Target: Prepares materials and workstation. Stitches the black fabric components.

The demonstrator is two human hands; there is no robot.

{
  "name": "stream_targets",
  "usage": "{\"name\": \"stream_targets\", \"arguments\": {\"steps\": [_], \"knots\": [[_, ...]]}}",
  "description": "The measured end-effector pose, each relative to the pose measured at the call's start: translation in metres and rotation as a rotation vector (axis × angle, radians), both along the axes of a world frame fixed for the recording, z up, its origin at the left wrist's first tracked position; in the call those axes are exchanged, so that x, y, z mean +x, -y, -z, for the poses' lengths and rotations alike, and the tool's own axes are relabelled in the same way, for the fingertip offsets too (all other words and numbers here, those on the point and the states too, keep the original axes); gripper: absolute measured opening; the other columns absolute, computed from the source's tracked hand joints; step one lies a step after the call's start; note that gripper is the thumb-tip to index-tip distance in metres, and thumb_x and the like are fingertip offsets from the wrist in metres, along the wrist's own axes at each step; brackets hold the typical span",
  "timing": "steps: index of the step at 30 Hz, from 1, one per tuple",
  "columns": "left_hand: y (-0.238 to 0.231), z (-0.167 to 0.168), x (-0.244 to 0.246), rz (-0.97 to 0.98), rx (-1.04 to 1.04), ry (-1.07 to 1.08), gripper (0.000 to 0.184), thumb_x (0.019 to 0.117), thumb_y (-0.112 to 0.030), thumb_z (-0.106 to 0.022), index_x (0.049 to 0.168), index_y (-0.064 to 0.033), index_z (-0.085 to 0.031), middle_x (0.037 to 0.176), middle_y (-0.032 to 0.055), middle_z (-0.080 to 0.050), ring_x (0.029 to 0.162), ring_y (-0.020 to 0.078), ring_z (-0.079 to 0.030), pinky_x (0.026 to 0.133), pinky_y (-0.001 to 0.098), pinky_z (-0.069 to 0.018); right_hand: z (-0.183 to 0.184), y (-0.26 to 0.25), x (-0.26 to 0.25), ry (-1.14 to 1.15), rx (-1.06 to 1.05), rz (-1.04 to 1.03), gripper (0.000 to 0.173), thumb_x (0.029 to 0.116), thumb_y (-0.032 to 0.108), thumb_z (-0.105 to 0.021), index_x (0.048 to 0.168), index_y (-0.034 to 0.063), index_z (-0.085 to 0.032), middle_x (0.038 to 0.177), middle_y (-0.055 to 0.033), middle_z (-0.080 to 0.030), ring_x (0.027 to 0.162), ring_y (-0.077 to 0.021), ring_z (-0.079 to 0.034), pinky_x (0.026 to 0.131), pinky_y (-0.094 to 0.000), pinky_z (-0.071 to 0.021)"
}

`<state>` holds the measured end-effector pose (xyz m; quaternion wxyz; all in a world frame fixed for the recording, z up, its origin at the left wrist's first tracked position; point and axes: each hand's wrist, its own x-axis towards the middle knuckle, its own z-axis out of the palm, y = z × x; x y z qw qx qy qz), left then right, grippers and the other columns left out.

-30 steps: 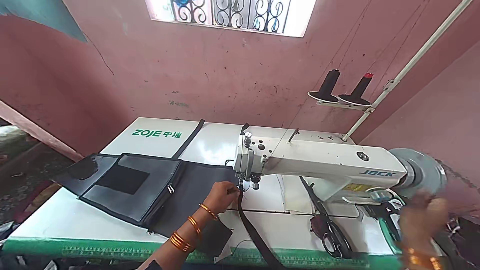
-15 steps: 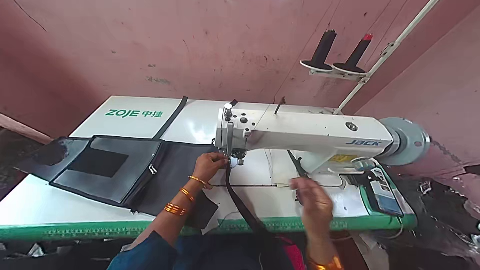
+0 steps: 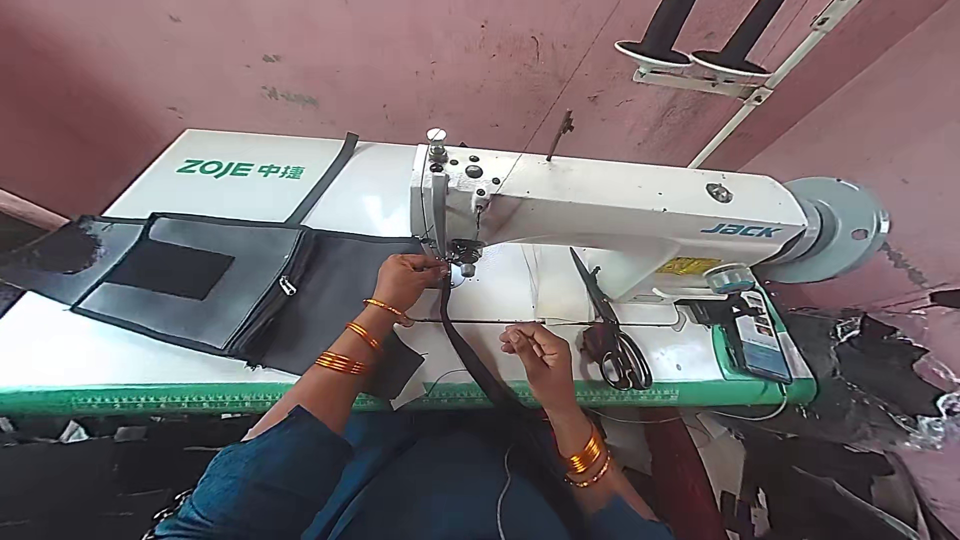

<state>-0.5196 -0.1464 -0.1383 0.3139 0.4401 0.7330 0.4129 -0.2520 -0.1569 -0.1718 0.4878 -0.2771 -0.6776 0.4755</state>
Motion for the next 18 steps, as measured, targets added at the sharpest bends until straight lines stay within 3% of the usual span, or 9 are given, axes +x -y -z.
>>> {"name": "stream_targets", "arguments": {"steps": [18], "knots": [[-0.0023,-0.0002,0.0009,-0.002,-0.018,-0.066,0.012,0.0962,-0.017,-0.073,0.094,-0.0072,-0.078,0.085,0.0059,-0.074,0.079,0.0140,-0.066,0.080,0.0430,-0.0517,0.0017,-0.0021,-0.0002,-0.012,0.000,-0.021,0.015,0.0991,0.005,-0.059,0.101,-0.0053,-0.071,0.090,-0.0049,-0.076,0.079,-0.0085,-0.073,0.075,-0.0266,-0.0636]]}}
